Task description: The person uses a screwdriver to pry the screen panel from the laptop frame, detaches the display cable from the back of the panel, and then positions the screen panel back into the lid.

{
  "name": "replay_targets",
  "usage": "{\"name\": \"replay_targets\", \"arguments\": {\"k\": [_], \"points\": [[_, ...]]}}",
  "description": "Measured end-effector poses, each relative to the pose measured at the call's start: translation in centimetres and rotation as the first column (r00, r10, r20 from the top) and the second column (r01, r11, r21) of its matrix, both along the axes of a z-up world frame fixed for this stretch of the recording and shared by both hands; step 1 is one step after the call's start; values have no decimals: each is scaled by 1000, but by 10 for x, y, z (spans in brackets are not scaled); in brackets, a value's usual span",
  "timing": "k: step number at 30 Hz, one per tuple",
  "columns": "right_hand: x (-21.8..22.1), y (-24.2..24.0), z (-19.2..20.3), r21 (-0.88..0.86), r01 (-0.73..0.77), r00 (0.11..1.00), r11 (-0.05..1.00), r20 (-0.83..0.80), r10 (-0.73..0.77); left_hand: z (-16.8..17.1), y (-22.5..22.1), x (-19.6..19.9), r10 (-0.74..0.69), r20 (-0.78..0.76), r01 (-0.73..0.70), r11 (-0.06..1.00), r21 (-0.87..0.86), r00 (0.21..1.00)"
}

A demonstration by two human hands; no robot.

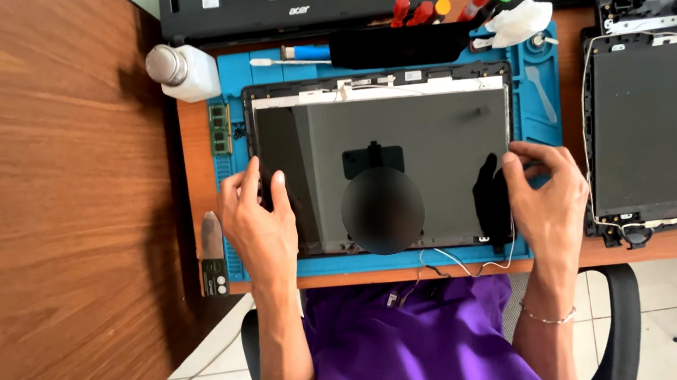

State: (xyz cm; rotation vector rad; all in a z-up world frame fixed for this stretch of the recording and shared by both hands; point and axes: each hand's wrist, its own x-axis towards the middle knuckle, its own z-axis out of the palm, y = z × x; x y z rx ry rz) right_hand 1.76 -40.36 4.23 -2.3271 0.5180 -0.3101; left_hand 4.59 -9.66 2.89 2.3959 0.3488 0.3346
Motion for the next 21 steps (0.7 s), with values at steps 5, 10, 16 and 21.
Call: {"name": "replay_targets", "arguments": {"k": [5,10,16,21], "points": [[1,-6,-1,176,79,994,981,-95,-63,-3,-1,0,15,18,-14,999,-36,1000],[2,-13,-10,255,65,996,965,-79,-46,-8,-2,-1,6,59,-7,1000,15,998],[3,-17,-18,261,47,998,964,-45,-37,-8,-2,1,9,45,-9,1000,-1,999],[6,-7,-6,379,8,998,925,-64,17,-1,-6,1,12,43,-9,997,-72,999]]}}
